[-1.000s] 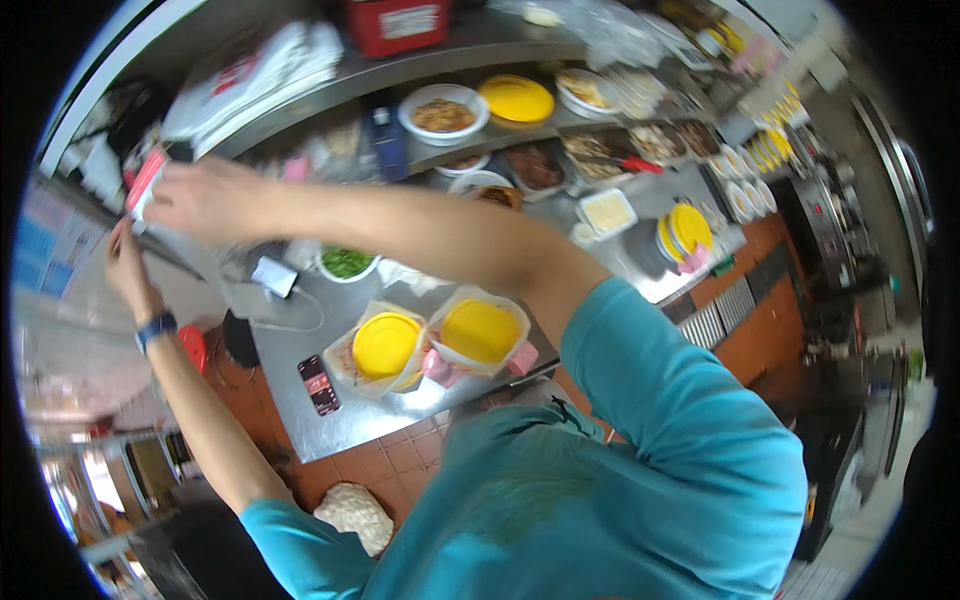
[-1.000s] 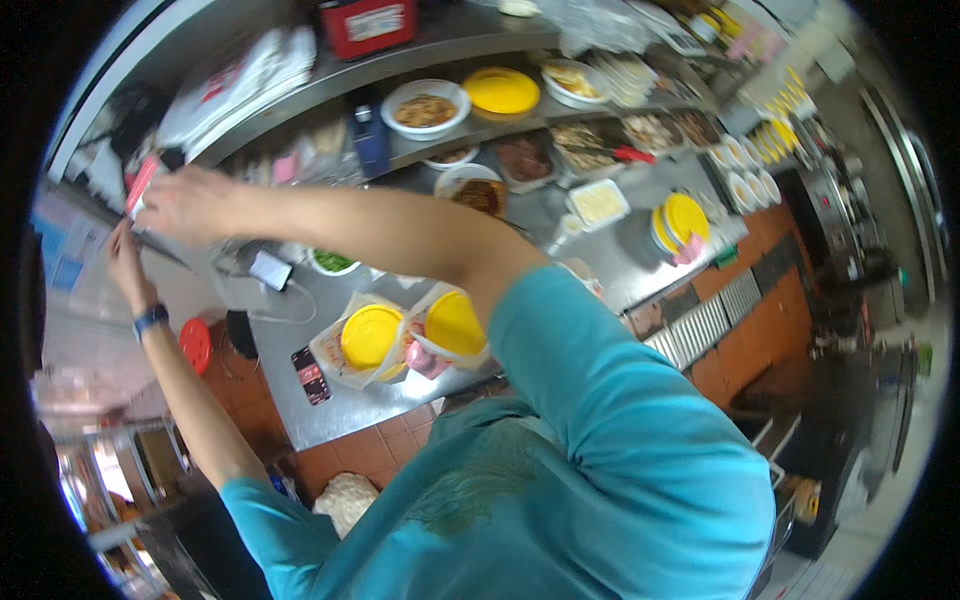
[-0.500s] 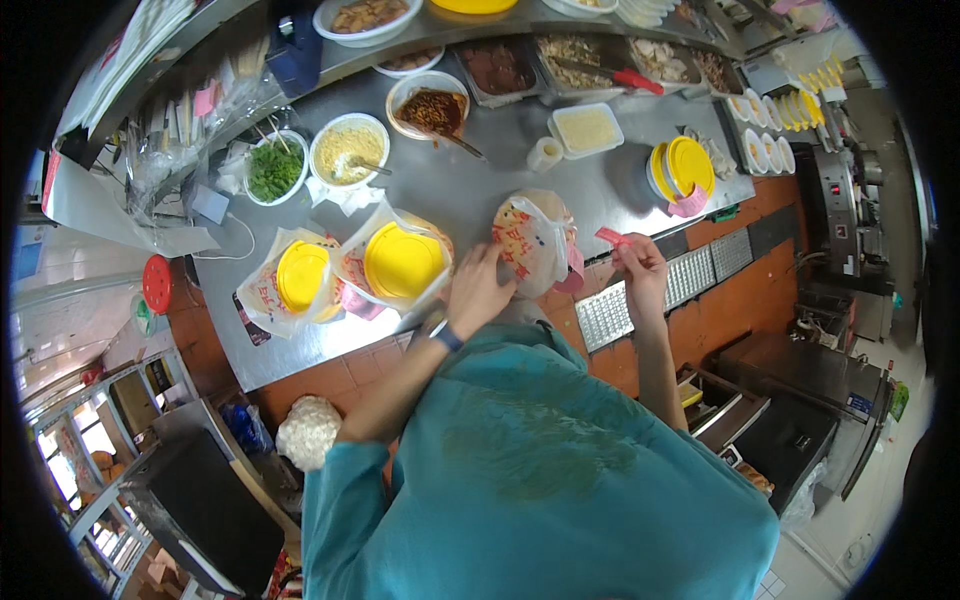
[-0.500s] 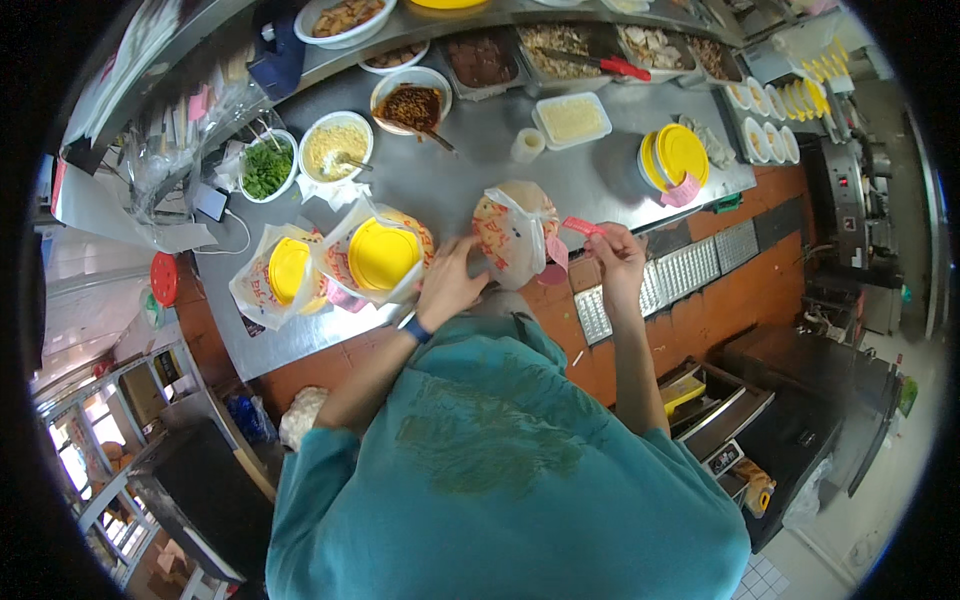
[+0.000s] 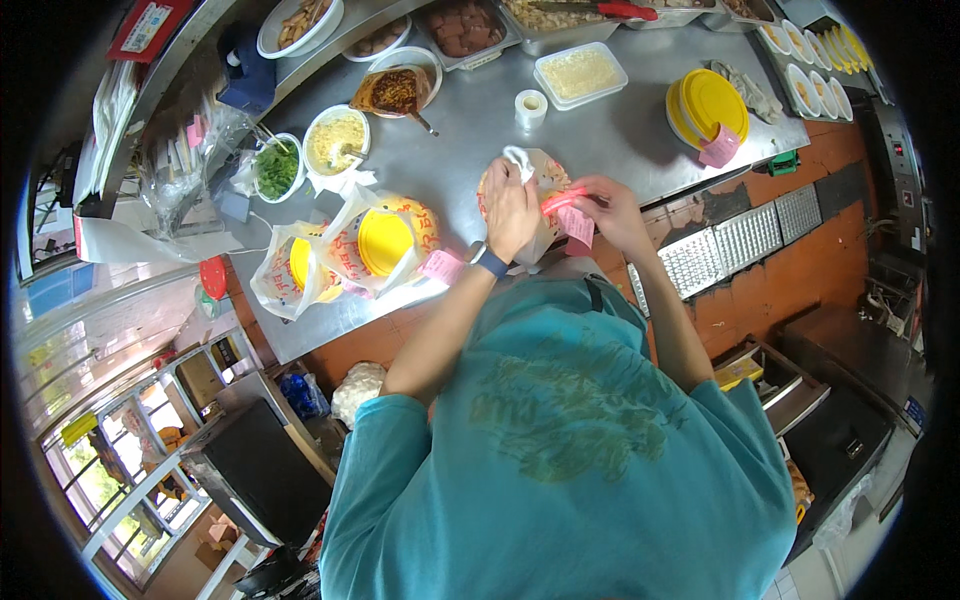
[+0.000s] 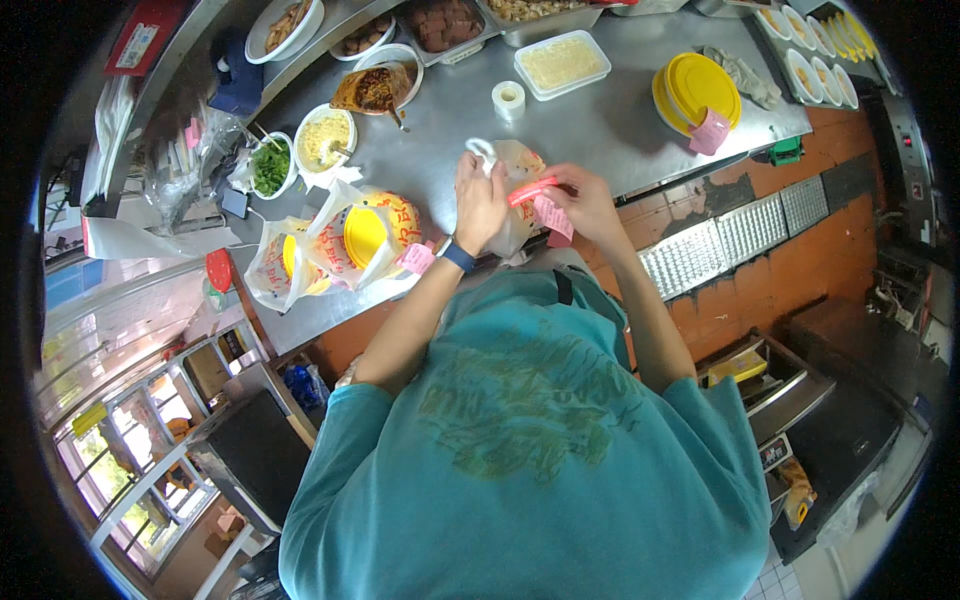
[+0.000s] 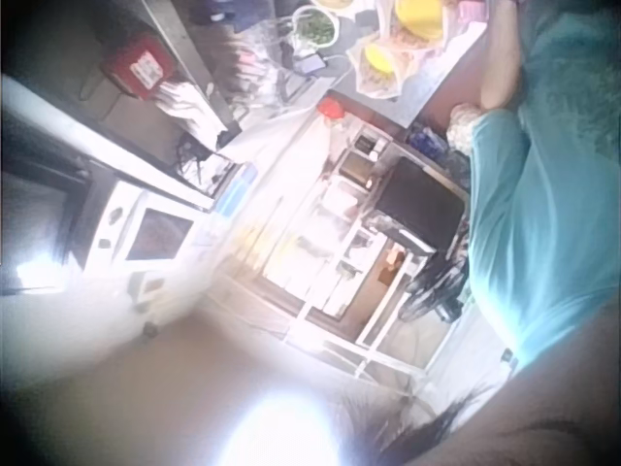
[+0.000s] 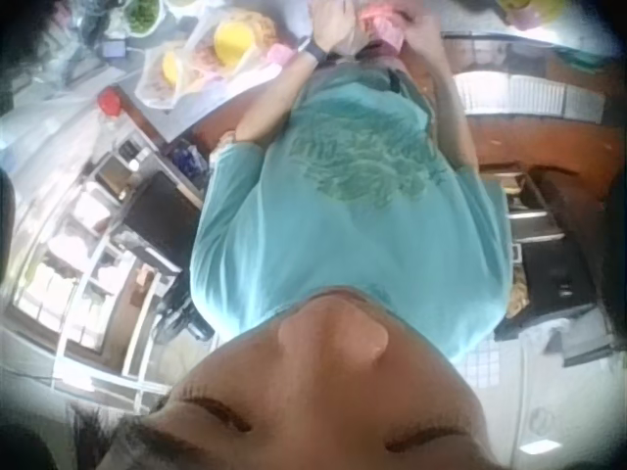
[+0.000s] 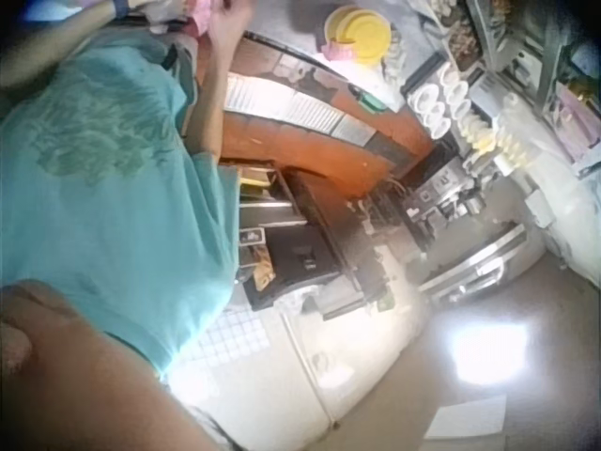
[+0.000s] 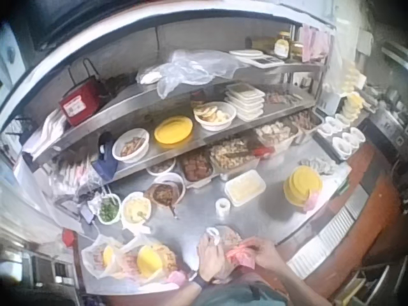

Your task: The person assembles a noodle bowl by placing noodles, meat, and broth into a disposable container, then adds chopped green onions and closes the lid. The person handles multiple ingredients and uses tongs and a ladle to transfer items.

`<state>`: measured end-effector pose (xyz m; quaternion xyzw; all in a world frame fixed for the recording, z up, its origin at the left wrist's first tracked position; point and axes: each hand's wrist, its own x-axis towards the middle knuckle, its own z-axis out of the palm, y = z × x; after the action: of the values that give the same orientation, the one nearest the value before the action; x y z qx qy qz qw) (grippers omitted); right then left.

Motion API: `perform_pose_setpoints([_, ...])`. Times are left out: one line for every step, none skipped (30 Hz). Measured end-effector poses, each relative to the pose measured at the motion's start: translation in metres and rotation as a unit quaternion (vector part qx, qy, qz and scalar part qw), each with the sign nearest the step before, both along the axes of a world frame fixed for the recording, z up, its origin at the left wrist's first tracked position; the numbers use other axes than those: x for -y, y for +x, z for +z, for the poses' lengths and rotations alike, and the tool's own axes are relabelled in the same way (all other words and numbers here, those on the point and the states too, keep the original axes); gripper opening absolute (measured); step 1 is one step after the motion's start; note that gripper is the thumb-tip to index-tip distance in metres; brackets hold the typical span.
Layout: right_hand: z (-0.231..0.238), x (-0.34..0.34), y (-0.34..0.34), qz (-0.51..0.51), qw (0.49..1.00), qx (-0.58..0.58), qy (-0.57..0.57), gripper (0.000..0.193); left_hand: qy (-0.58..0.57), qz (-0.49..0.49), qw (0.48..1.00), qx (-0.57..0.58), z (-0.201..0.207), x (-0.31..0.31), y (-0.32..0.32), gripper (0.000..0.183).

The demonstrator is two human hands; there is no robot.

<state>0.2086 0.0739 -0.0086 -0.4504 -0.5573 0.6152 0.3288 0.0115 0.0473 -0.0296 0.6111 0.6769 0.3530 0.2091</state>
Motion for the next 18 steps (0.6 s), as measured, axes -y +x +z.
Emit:
perform_pose_setpoints([-0.002, -0.008, -0.010, 0.038, 0.997, 0.042, 0.059, 0.011, -0.029, 0.006, 0.998, 0.046, 0.002, -0.004, 0.000, 0.026])
perform_pose_setpoints([-0.002, -0.017, -0.019, 0.071, 0.994, 0.058, 0.059, 0.011, -0.048, 0.001, 0.998, 0.042, 0.004, -0.008, -0.002, 0.027])
perform_pose_setpoints([-0.003, -0.025, -0.030, 0.108, 0.989, 0.078, 0.056, 0.011, -0.052, -0.004, 0.998, 0.042, 0.005, -0.012, -0.005, 0.028])
perform_pose_setpoints([-0.003, -0.032, -0.040, 0.141, 0.982, 0.118, 0.038, 0.012, -0.074, -0.011, 0.996, 0.037, 0.006, -0.018, -0.009, 0.029])
perform_pose_setpoints([-0.003, -0.038, -0.050, 0.127, 0.971, 0.154, 0.132, 0.014, -0.086, -0.009, 0.994, 0.068, 0.007, -0.025, -0.013, 0.032])
perform_pose_setpoints([-0.002, -0.044, -0.058, 0.110, 0.969, 0.158, 0.156, 0.014, -0.121, -0.009, 0.988, 0.092, 0.008, -0.031, -0.019, 0.036])
perform_pose_setpoints([-0.002, -0.049, -0.064, 0.092, 0.966, 0.170, 0.170, 0.015, -0.162, -0.007, 0.980, 0.117, 0.009, -0.033, -0.024, 0.041])
perform_pose_setpoints([-0.002, -0.051, -0.069, 0.079, 0.964, 0.168, 0.193, 0.015, -0.222, 0.003, 0.965, 0.137, 0.010, -0.031, -0.028, 0.046])
perform_pose_setpoints([-0.002, -0.054, -0.072, 0.076, 0.965, 0.173, 0.181, 0.015, -0.237, 0.002, 0.953, 0.189, 0.010, -0.029, -0.032, 0.038])
perform_pose_setpoints([-0.003, -0.058, -0.073, 0.076, 0.965, 0.166, 0.186, 0.015, -0.203, -0.007, 0.948, 0.243, 0.009, -0.025, -0.033, 0.033])
perform_pose_setpoints([-0.004, -0.060, -0.072, 0.068, 0.965, 0.154, 0.203, 0.016, -0.182, -0.005, 0.941, 0.287, 0.008, -0.019, -0.034, 0.028])
perform_pose_setpoints([-0.007, -0.062, -0.071, 0.089, 0.971, 0.148, 0.166, 0.015, -0.155, -0.007, 0.930, 0.332, 0.007, -0.015, -0.033, 0.022])
perform_pose_setpoints([-0.010, -0.064, -0.068, 0.102, 0.975, 0.136, 0.141, 0.015, -0.109, -0.001, 0.943, 0.314, 0.006, -0.011, -0.033, 0.014])
perform_pose_setpoints([-0.013, -0.066, -0.066, 0.113, 0.978, 0.125, 0.119, 0.014, -0.094, 0.011, 0.954, 0.285, 0.006, -0.008, -0.032, 0.013])
perform_pose_setpoints([-0.017, -0.069, -0.063, 0.131, 0.981, 0.102, 0.103, 0.013, -0.077, 0.020, 0.965, 0.251, 0.006, -0.006, -0.031, 0.013])
perform_pose_setpoints([-0.020, -0.072, -0.061, 0.147, 0.982, 0.080, 0.087, 0.012, -0.048, 0.021, 0.974, 0.221, 0.006, -0.005, -0.031, 0.013])
perform_pose_setpoints([-0.023, -0.075, -0.060, 0.169, 0.982, 0.059, 0.064, 0.010, -0.056, 0.044, 0.988, 0.136, 0.008, -0.005, -0.030, 0.014])
perform_pose_setpoints([-0.026, -0.078, -0.059, 0.169, 0.981, 0.061, 0.073, 0.009, -0.038, 0.049, 0.993, 0.096, 0.010, -0.004, -0.029, 0.015])
